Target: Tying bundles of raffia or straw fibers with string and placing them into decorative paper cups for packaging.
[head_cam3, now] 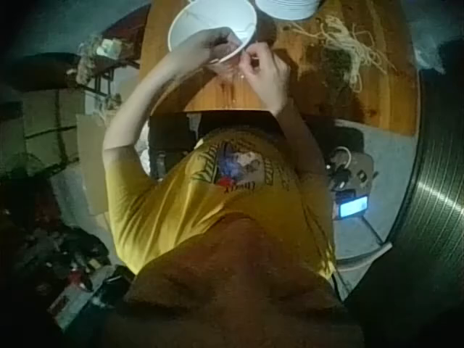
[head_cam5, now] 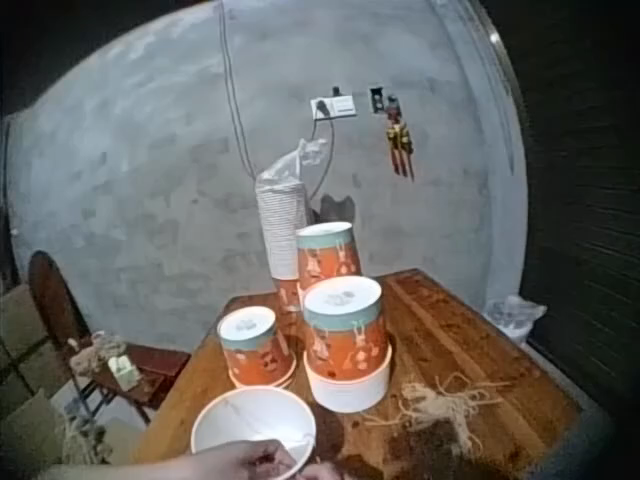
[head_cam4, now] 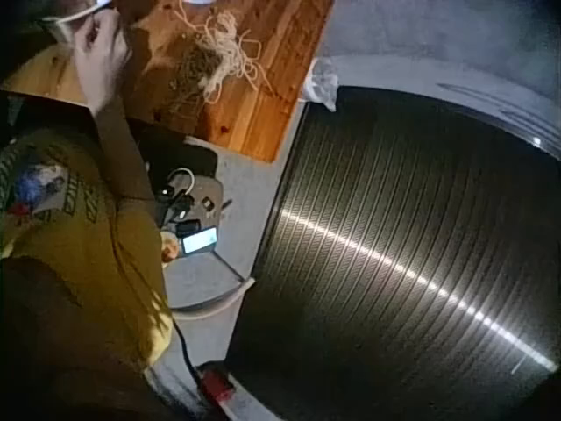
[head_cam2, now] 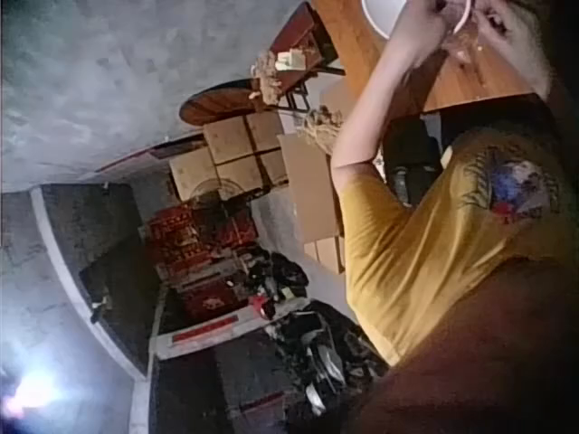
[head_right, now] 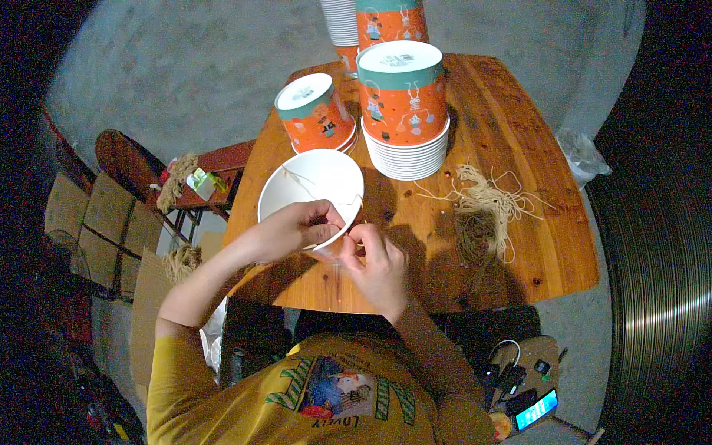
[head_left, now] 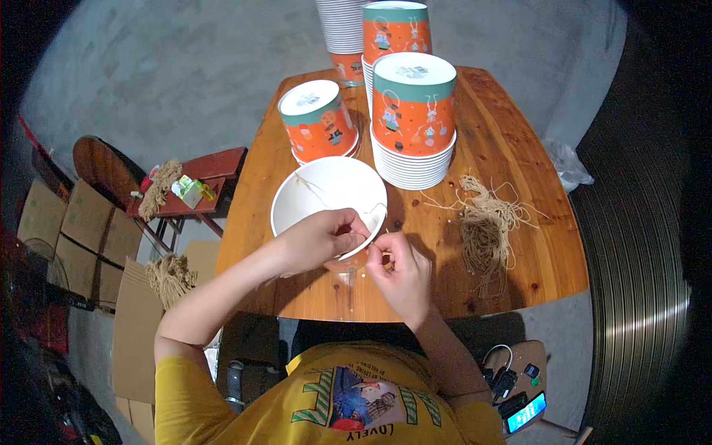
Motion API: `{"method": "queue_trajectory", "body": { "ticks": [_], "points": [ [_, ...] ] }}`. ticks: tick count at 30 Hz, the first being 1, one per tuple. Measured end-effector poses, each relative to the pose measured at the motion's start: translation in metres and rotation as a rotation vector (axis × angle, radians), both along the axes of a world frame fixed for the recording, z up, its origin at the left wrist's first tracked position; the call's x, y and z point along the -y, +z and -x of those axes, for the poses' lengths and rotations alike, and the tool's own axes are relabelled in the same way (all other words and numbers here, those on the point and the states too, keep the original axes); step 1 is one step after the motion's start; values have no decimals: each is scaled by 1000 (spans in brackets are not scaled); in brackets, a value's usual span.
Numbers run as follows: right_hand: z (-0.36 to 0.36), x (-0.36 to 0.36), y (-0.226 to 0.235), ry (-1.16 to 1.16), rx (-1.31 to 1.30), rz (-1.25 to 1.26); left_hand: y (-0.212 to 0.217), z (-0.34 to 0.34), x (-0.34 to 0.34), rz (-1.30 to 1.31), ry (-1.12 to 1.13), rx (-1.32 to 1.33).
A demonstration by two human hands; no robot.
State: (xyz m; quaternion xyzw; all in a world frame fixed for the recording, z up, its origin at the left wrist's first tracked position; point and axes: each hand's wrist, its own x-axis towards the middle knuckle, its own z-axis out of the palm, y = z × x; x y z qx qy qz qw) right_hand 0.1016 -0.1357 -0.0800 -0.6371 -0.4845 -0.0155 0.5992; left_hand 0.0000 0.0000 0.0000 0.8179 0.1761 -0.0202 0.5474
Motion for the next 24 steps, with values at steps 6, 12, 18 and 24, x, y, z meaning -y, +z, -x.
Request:
{"method": "queue_trajectory", "body": {
  "ticks": [6, 12, 18, 24],
  "points": [
    [1, -1, 0, 8, -6, 2, -1, -2, 4, -176, -26, -17],
    [-3, -4, -7, 57, -53, -57, 0, -2, 0, -368, 6, -47],
    [-3, -7, -4, 131, -195, -50, -6, 6, -16, -315, 54, -5],
    [-5, -9, -3, 120, -102, 8, -7, 12, -24, -45, 104, -3]
  ]
}}
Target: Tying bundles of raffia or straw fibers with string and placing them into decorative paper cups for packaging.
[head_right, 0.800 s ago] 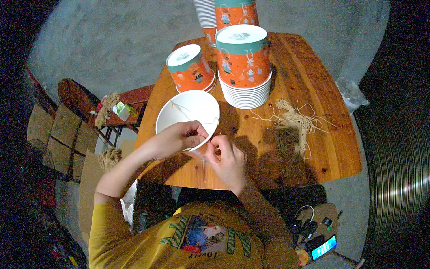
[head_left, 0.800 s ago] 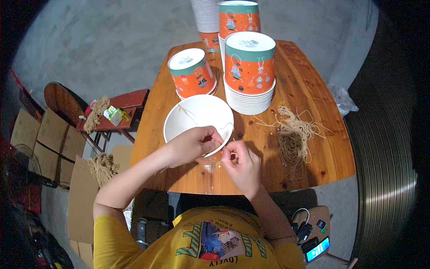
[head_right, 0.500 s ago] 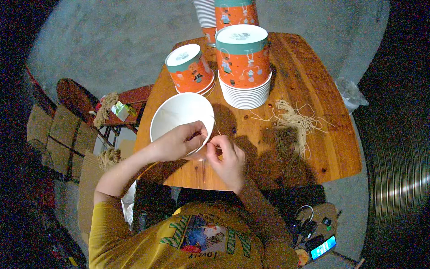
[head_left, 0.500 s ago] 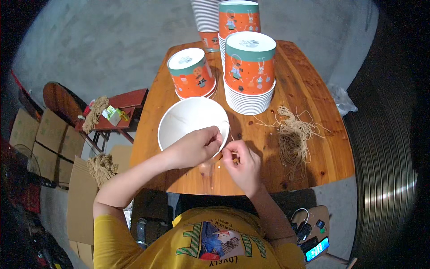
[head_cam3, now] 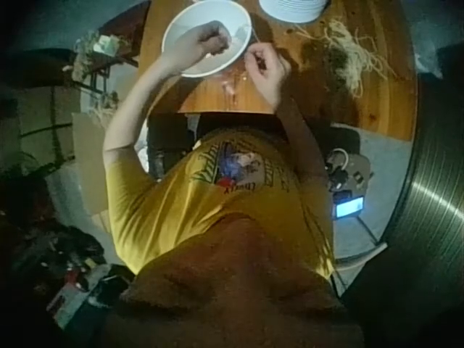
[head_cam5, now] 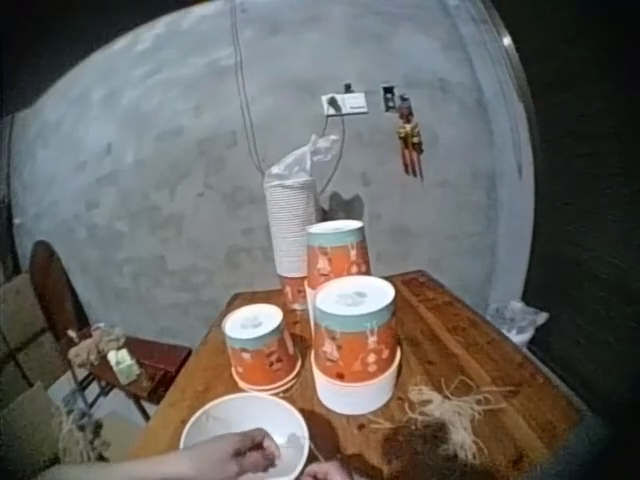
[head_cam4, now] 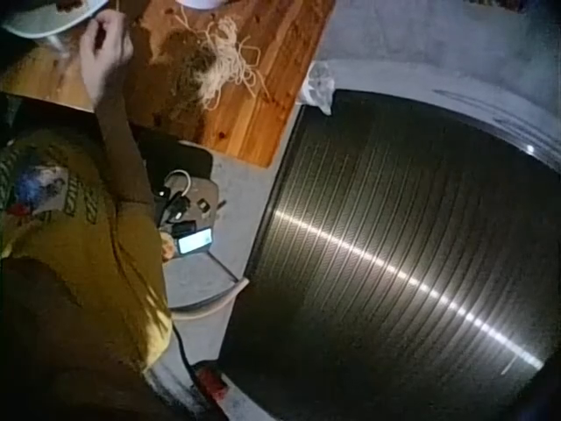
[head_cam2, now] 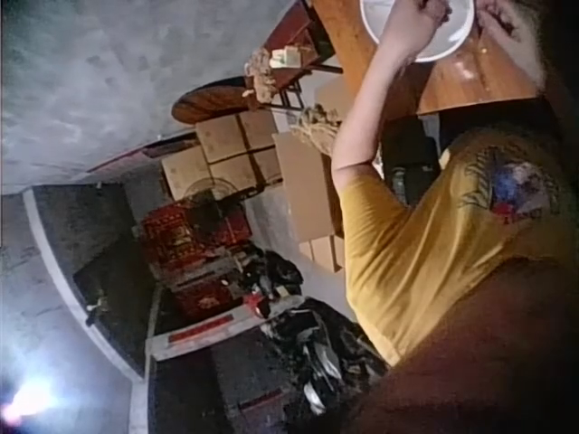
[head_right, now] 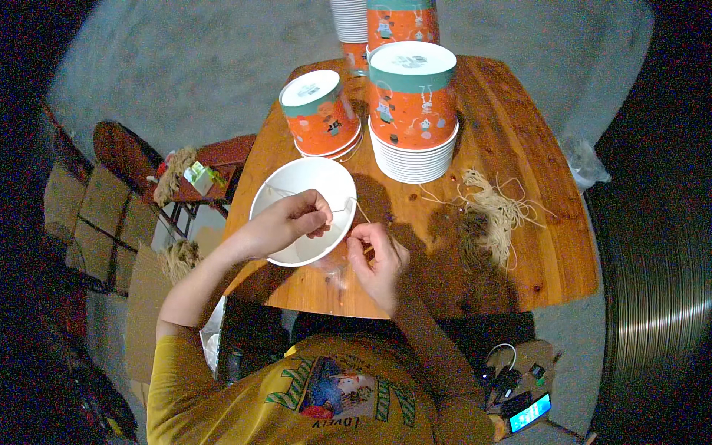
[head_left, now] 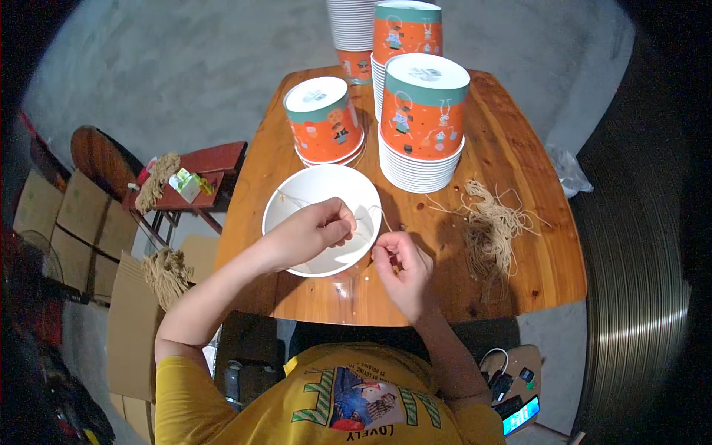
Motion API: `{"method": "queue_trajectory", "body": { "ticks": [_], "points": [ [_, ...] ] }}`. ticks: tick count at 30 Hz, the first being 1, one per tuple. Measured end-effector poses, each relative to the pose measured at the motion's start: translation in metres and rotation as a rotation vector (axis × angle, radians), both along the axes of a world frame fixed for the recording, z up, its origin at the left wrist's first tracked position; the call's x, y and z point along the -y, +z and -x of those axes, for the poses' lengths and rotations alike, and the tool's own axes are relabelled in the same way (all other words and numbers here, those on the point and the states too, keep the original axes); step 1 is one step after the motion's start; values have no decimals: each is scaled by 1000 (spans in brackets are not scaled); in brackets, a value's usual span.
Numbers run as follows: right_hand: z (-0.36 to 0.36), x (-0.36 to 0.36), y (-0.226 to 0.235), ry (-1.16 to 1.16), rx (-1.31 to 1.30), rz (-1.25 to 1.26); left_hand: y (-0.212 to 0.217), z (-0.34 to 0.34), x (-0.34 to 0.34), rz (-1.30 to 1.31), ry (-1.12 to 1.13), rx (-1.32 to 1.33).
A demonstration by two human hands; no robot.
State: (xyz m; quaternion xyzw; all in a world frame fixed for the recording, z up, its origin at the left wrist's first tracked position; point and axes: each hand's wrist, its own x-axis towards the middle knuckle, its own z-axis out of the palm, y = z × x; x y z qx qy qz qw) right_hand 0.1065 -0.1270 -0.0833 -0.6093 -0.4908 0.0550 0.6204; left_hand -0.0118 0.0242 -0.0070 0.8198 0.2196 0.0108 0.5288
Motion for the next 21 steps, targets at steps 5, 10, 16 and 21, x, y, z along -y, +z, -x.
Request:
{"method": "queue_trajectory", "body": {
  "ticks": [5, 10, 16, 21],
  "points": [
    [-1, -2, 0, -29, 30, 23, 6, 3, 10, -108, -110, 163],
    [0, 0, 7, 12, 17, 106, 3, 2, 11, -166, -133, 148],
    [-9, -1, 9, 10, 112, 82, 10, -1, 15, -398, -94, 108],
    [-24, 8, 29, 105, 179, 183, 3, 2, 5, 64, 56, 218]
  ]
}}
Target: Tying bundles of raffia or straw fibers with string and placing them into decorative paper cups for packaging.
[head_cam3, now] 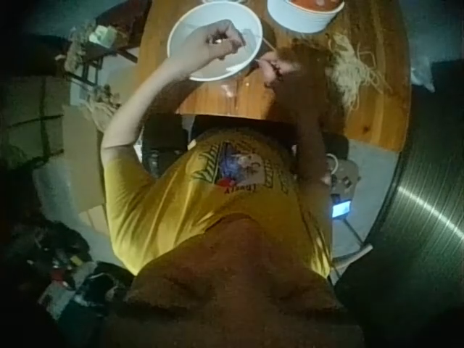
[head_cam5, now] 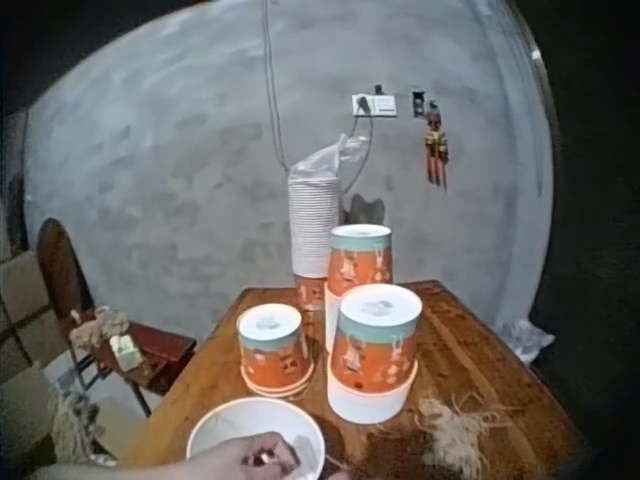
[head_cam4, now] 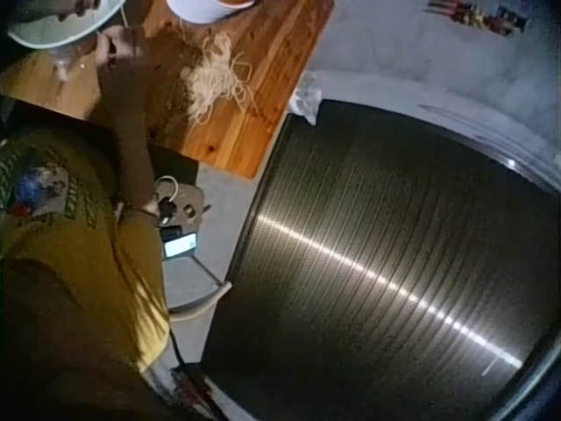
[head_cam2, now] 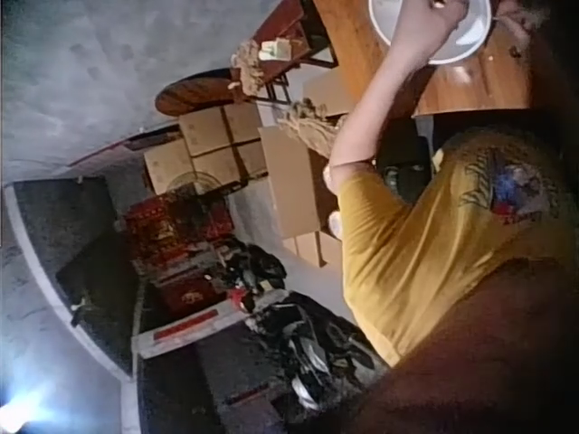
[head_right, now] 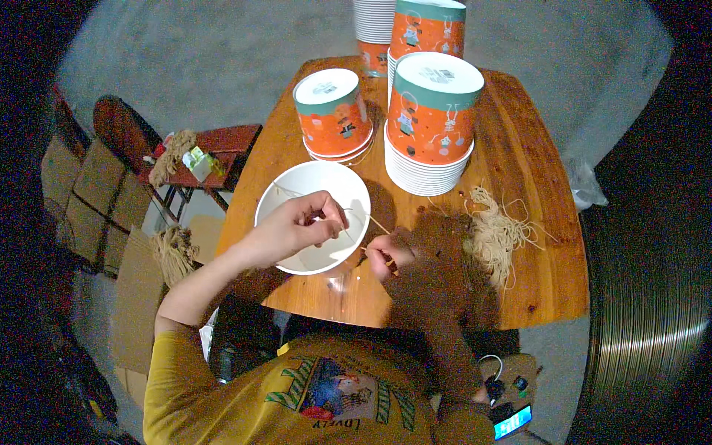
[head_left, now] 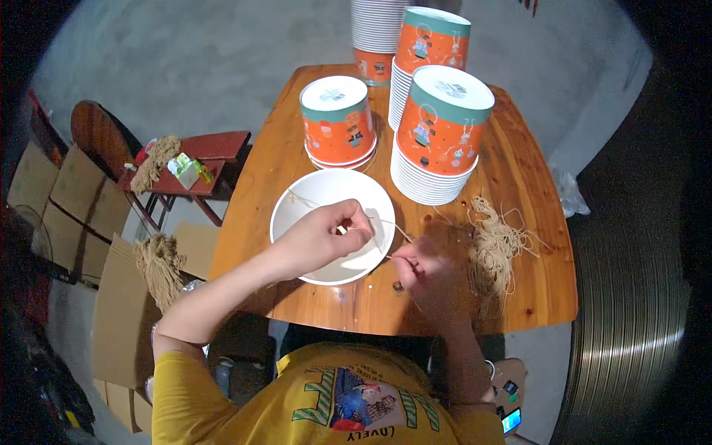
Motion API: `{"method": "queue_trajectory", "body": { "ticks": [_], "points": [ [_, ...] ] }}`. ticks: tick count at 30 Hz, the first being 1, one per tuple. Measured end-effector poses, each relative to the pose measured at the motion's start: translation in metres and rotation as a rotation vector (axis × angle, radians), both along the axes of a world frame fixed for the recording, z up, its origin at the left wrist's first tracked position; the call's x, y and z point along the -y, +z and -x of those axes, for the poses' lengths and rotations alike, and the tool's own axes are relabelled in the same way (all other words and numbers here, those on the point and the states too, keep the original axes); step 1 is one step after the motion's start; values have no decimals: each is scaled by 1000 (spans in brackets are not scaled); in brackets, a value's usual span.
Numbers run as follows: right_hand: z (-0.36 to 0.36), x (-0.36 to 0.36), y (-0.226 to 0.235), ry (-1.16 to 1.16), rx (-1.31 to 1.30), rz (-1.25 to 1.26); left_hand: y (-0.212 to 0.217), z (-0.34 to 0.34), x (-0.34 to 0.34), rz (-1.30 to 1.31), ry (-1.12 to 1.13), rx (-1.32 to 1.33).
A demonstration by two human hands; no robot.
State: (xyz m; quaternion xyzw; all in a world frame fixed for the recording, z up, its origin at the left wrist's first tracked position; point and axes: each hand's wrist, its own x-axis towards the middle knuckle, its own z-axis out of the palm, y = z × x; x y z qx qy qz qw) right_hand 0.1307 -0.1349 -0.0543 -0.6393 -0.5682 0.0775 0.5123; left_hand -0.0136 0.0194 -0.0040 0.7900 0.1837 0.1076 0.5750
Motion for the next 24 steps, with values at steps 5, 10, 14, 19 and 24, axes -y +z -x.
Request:
{"method": "queue_trajectory", "body": {
  "ticks": [5, 10, 14, 19, 24],
  "points": [
    [0, -1, 12, 38, 82, 27, 6, -13, 7, 445, 14, 41],
    [-4, -2, 18, 125, -242, 167, -5, -17, 11, 505, -62, 38],
    [-17, 5, 40, 271, -299, 381, -3, -17, 14, 446, -109, 24],
    [-17, 4, 64, 248, 42, 324, -2, -17, 16, 354, -88, -34],
    [-30, -12, 58, 413, -264, 372, -13, -21, 16, 302, -88, 57]
  ]
}}
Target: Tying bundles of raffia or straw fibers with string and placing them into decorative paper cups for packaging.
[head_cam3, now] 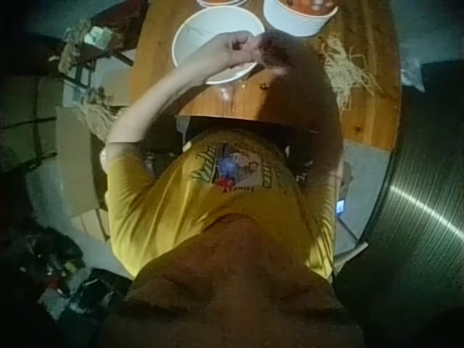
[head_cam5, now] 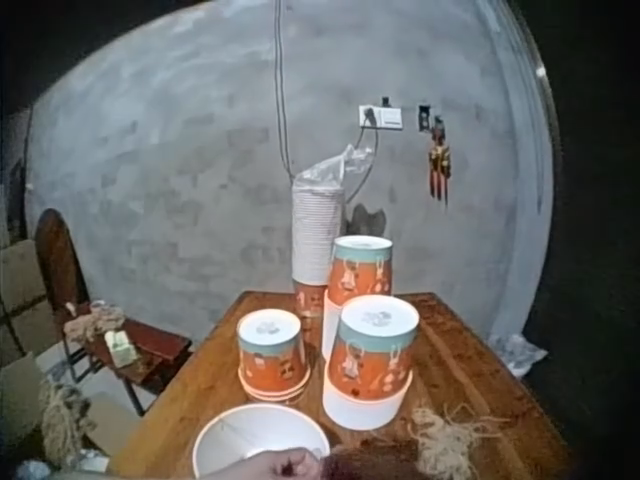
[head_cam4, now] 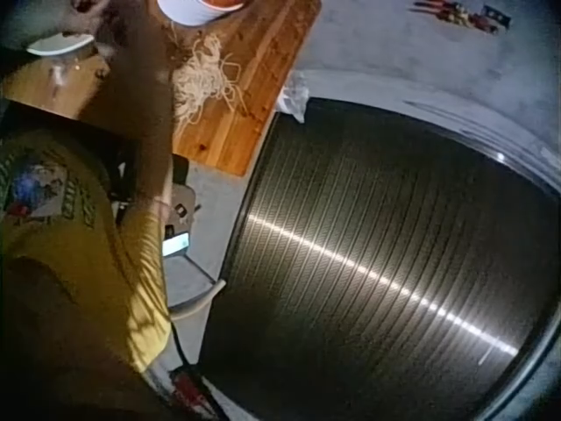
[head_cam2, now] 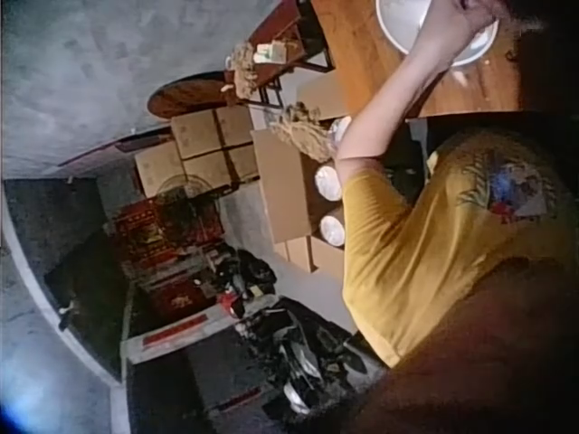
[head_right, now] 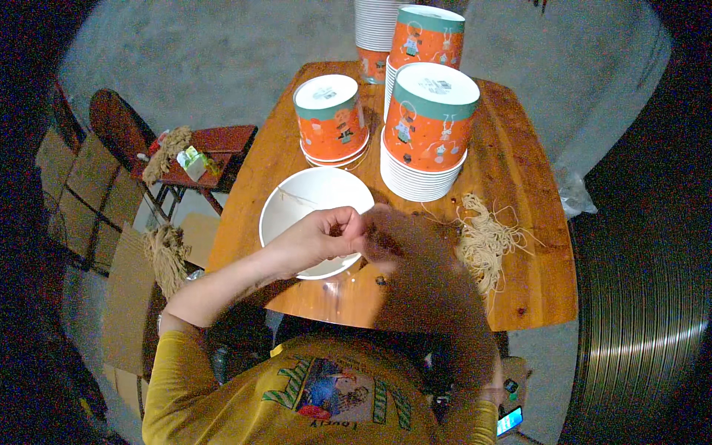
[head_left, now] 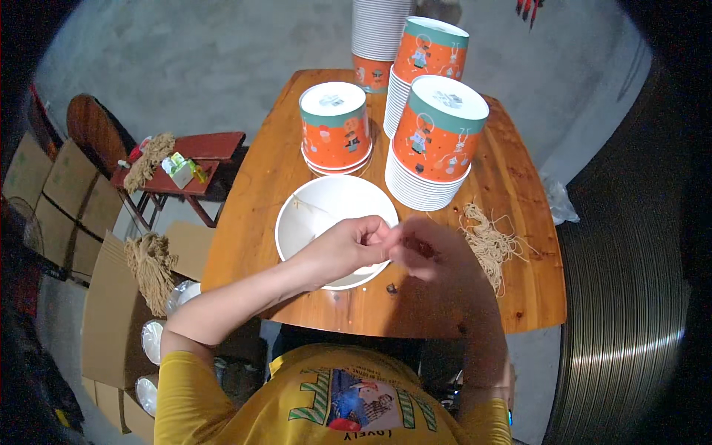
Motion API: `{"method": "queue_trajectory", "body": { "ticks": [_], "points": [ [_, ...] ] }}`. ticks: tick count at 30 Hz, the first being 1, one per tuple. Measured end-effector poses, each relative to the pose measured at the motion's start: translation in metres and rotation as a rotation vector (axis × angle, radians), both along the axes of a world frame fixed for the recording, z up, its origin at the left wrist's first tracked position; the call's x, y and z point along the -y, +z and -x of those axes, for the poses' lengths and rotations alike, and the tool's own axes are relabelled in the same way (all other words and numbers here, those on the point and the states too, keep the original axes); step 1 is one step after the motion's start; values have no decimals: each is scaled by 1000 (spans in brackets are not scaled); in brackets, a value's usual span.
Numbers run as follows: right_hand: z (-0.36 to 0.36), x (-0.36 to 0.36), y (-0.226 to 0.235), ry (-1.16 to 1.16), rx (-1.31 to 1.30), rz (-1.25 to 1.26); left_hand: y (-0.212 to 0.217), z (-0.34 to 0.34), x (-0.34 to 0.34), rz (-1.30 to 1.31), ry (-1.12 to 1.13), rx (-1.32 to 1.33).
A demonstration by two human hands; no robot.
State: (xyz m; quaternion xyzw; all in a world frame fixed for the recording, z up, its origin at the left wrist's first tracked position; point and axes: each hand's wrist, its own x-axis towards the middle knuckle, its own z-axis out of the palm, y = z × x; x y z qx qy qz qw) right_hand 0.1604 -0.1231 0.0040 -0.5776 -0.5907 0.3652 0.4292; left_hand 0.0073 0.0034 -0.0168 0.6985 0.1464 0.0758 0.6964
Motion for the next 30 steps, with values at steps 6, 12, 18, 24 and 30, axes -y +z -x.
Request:
{"method": "queue_trajectory", "body": {
  "ticks": [6, 12, 18, 24, 30],
  "points": [
    [-5, -24, -12, -19, -146, -245, 15, 1, 9, 29, -13, -101],
    [-9, -30, -12, -94, -212, 2, 12, -2, 8, 72, -32, -95],
    [-18, -1, -53, -228, -121, -322, 16, -5, 9, 163, 13, -136],
    [11, 11, -35, -419, 448, -506, 13, -5, 2, 191, 4, -115],
    [32, 10, -26, -439, 406, -298, 12, -5, -3, 354, -13, -167]
  ]
}}
